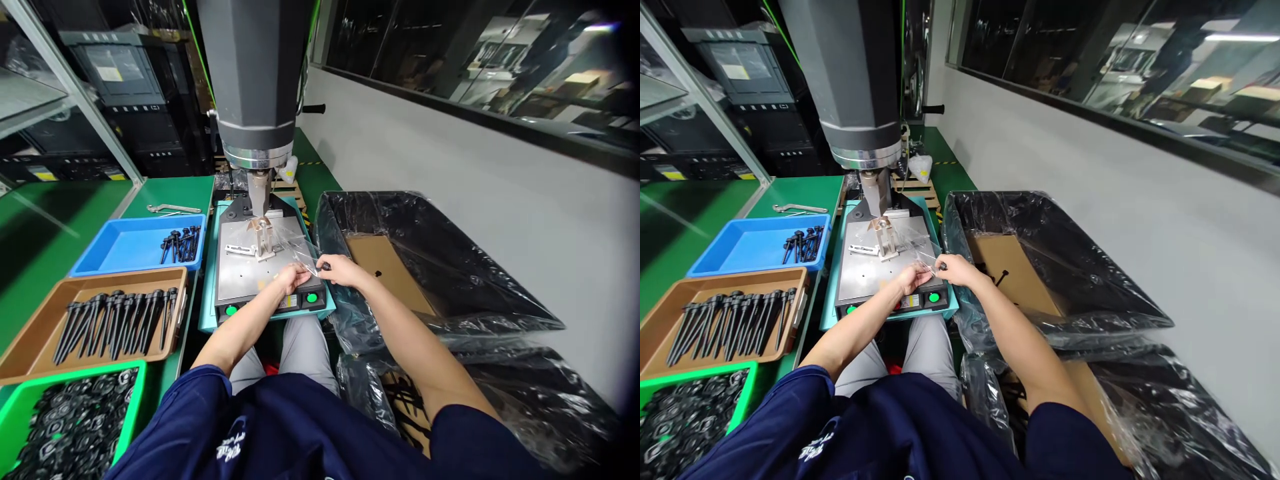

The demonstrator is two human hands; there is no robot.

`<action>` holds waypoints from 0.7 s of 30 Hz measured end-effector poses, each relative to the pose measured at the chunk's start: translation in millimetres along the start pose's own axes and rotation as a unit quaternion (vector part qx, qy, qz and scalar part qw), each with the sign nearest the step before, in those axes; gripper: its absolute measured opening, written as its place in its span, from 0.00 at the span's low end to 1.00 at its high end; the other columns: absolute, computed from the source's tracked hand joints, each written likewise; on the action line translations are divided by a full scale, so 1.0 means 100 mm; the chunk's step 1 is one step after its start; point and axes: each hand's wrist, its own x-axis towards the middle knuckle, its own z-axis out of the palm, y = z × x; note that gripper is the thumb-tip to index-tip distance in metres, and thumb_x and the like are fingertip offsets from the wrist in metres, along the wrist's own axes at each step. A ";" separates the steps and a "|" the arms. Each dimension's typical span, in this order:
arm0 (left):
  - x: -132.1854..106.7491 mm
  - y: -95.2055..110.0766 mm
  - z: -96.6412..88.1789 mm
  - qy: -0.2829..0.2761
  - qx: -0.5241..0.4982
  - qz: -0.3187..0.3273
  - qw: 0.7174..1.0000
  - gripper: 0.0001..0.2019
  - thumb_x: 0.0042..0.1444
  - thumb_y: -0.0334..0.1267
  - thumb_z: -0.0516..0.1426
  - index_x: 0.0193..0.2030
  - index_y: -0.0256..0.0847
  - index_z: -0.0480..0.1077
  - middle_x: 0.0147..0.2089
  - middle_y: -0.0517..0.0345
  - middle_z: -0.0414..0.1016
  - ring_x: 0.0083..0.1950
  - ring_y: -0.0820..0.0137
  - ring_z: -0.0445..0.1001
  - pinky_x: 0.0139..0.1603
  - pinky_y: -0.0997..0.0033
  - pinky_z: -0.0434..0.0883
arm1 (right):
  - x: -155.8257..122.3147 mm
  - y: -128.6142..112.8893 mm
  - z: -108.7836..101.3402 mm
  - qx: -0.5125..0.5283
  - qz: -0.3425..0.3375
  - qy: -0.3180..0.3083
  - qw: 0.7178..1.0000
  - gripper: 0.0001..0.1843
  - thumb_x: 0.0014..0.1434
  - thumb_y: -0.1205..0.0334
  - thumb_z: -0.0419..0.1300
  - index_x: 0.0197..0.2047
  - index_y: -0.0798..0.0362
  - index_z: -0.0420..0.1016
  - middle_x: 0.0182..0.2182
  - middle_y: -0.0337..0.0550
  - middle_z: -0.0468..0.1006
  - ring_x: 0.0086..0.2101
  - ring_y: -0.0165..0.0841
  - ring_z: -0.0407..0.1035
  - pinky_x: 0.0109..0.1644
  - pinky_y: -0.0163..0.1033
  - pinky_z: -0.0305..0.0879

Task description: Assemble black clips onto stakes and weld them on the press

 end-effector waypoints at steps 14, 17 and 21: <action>-1.53 0.11 -0.49 0.001 0.153 0.320 0.935 0.10 0.48 0.33 0.67 0.39 0.39 0.77 0.47 0.49 0.78 0.48 0.62 0.76 0.54 0.64 0.72 | -0.34 -0.90 0.76 0.442 -0.248 0.133 0.852 0.21 0.57 0.56 0.67 0.53 0.47 0.73 0.49 0.45 0.80 0.52 0.38 0.73 0.60 0.48 0.67; -1.68 0.08 -0.48 -0.003 0.211 0.356 0.910 0.11 0.47 0.31 0.67 0.39 0.42 0.78 0.48 0.50 0.77 0.53 0.59 0.73 0.59 0.61 0.68 | -0.36 -1.05 0.91 0.454 -0.243 0.162 0.842 0.19 0.56 0.55 0.68 0.50 0.46 0.75 0.50 0.44 0.80 0.54 0.39 0.72 0.63 0.49 0.65; -1.68 0.07 -0.52 0.027 0.258 0.409 0.875 0.11 0.48 0.31 0.66 0.40 0.43 0.78 0.46 0.52 0.76 0.52 0.60 0.72 0.60 0.62 0.66 | -0.33 -1.15 1.04 0.467 -0.231 0.162 0.838 0.17 0.56 0.55 0.69 0.49 0.46 0.75 0.49 0.43 0.80 0.55 0.39 0.71 0.64 0.49 0.65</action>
